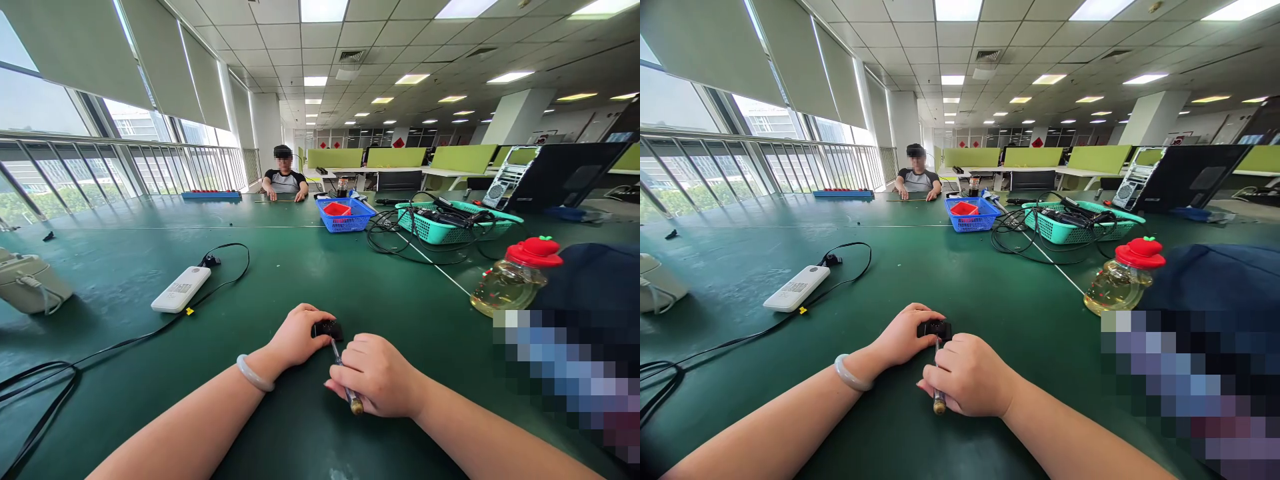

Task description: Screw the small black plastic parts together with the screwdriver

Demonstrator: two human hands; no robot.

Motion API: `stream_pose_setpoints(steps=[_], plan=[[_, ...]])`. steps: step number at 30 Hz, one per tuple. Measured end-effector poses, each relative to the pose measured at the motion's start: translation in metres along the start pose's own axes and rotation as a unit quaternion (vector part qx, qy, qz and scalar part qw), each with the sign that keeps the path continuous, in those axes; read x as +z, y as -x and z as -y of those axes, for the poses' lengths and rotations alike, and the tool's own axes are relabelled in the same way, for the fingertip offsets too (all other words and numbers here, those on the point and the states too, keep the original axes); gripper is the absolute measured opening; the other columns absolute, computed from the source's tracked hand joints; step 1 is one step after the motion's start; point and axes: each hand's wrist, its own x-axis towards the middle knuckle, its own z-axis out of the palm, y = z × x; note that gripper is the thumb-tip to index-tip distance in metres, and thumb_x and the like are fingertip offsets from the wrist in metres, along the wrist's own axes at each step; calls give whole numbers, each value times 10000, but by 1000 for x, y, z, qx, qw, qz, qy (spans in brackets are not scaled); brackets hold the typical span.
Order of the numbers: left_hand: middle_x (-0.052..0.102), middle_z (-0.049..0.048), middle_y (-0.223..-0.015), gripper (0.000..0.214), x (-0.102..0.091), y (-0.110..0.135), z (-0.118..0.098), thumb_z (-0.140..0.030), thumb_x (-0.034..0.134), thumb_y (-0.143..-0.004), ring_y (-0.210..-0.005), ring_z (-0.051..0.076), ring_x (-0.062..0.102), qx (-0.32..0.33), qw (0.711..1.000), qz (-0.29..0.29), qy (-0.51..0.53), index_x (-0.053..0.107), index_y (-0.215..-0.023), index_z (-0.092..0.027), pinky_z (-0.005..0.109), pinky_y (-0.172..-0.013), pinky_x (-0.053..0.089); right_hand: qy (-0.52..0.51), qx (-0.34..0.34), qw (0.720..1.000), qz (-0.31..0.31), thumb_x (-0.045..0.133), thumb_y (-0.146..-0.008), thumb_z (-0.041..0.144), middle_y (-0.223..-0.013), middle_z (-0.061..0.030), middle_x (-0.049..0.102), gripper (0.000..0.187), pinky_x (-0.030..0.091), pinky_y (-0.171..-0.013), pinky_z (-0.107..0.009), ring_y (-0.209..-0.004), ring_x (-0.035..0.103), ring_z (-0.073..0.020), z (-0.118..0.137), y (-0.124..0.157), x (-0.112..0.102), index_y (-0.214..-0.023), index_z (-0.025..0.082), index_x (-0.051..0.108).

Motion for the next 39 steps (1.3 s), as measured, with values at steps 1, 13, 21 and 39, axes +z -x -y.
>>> stream_pose_setpoints(steps=[1,13,21,39], plan=[[709,49,-1110,395,0,0,0,-257,711,-771,-1145,242,559,2,1000,1,-2,711,-1166,-270,393,-1040,455,-1,2,1000,-1,482,-967,253,-553,20,475,297,253,-525,-296,-522,374,-125,0,0,0,-710,186,615],[682,60,-1132,396,-2,1,1,-320,728,-790,-1145,240,560,4,1000,15,-7,699,-1182,-275,390,-1046,447,134,353,926,-20,513,-928,370,-501,-13,521,378,264,-517,-292,-458,421,-130,-52,14,-61,-584,218,552],[687,65,-1133,395,-4,2,-2,-311,734,-785,-1144,246,565,2,1000,14,-5,705,-1177,-270,395,-1045,448,80,682,709,159,588,-860,434,-528,-83,564,410,338,-552,-358,-449,452,-160,-116,50,-124,-527,195,582],[697,56,-1109,398,-3,1,-2,-318,724,-798,-1138,239,564,6,1000,18,-12,695,-1192,-270,382,-1038,452,-614,598,515,-22,758,-698,599,-492,87,304,549,233,-422,-222,-433,224,-48,-63,32,14,-548,202,410]])
